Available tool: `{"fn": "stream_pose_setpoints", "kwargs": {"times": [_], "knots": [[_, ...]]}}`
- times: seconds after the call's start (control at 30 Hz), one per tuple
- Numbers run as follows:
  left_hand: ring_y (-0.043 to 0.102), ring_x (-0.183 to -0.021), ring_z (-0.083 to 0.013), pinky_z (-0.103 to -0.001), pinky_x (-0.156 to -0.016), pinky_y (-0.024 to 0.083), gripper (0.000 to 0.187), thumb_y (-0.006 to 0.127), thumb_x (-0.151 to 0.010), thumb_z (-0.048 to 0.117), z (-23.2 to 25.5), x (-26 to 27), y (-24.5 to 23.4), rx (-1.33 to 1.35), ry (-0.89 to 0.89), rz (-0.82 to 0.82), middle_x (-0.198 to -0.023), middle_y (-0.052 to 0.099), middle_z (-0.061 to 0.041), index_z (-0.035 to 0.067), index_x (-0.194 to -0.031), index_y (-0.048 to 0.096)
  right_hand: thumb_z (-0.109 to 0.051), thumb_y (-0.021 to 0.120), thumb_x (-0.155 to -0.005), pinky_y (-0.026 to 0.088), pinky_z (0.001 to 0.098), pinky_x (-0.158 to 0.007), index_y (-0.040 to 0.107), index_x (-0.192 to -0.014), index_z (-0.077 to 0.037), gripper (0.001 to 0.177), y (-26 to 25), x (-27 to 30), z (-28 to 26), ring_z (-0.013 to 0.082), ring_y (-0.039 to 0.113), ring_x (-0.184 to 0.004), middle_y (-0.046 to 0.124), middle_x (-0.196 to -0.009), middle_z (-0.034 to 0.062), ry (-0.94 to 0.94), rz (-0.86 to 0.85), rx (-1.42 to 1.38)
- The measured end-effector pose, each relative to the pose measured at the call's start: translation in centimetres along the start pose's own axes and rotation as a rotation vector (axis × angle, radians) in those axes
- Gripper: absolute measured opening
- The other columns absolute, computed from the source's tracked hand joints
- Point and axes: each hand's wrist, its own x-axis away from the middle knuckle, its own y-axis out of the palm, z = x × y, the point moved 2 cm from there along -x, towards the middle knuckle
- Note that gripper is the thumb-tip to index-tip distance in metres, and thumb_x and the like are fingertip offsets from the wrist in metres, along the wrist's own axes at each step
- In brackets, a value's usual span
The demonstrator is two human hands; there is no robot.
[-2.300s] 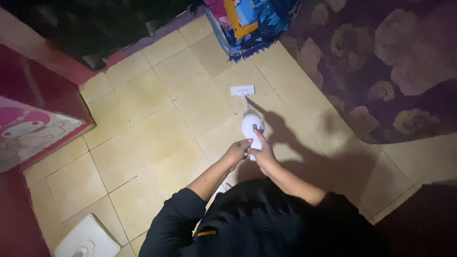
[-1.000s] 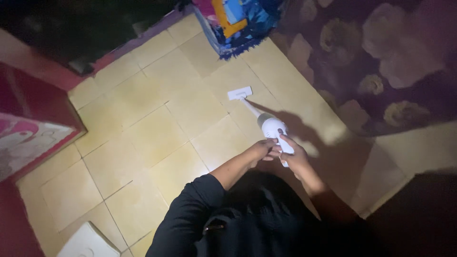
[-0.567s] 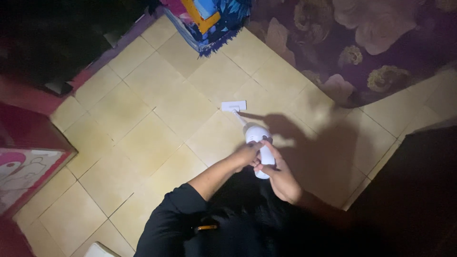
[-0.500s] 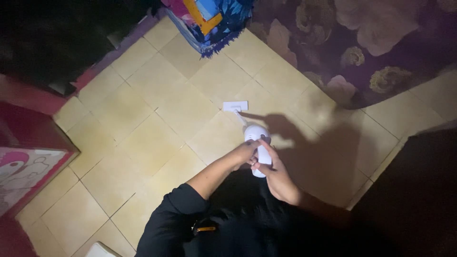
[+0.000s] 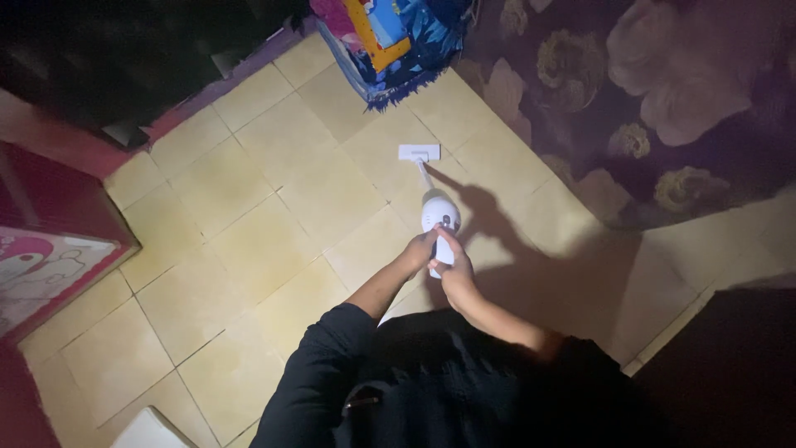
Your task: Clean the floor using a handheld vacuum cleaner.
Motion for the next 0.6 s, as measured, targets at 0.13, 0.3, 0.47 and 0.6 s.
{"fn": "stream_pose_setpoints", "kwargs": {"times": [0.13, 0.3, 0.47, 0.6], "knots": [[0.069, -0.088, -0.0178, -0.031, -0.079, 0.055, 0.054, 0.043, -0.106, 0.047, 1.1, -3.7, 0.4, -0.042, 0.060, 0.105, -0.102, 0.075, -0.010, 0.002, -0.119, 0.070, 0.021, 0.061, -0.079, 0.046, 0.0299, -0.105, 0.057, -0.142, -0.011, 0.071, -3.3, -5.5, 0.8, 0.0201, 0.054, -0.129, 0.057, -0.143, 0.0078, 0.004, 0.004, 0.154], [0.068, -0.101, -0.0200, -0.037, -0.095, 0.054, 0.044, 0.050, -0.107, 0.033, 3.8, -6.7, 2.7, 0.173, 0.123, 0.060, -0.116, 0.073, -0.010, -0.001, -0.131, 0.066, 0.017, 0.060, -0.084, 0.049, 0.0308, -0.101, 0.059, -0.141, -0.013, 0.065, -7.7, -12.5, 2.0, 0.0193, 0.060, -0.122, 0.063, -0.135, 0.0081, 0.049, -0.053, 0.168], [0.063, -0.117, -0.0213, -0.039, -0.102, 0.051, 0.047, 0.047, -0.107, 0.034, 7.0, -8.0, 5.8, 0.174, 0.079, 0.103, -0.129, 0.068, -0.009, 0.004, -0.141, 0.058, 0.019, 0.058, -0.082, 0.052, 0.0299, -0.092, 0.062, -0.141, -0.012, 0.067, -12.8, -20.1, 4.7, 0.0184, 0.063, -0.108, 0.066, -0.125, 0.0103, 0.117, -0.107, 0.169], [0.060, -0.124, -0.0269, -0.043, -0.103, 0.049, 0.049, 0.048, -0.106, 0.035, 7.3, -9.5, 7.5, 0.194, 0.047, 0.122, -0.136, 0.064, -0.010, 0.006, -0.144, 0.058, 0.019, 0.058, -0.080, 0.054, 0.0278, -0.082, 0.062, -0.136, -0.011, 0.063, -15.6, -23.6, 3.1, 0.0148, 0.063, -0.096, 0.064, -0.127, 0.0031, 0.074, -0.168, 0.163]]}}
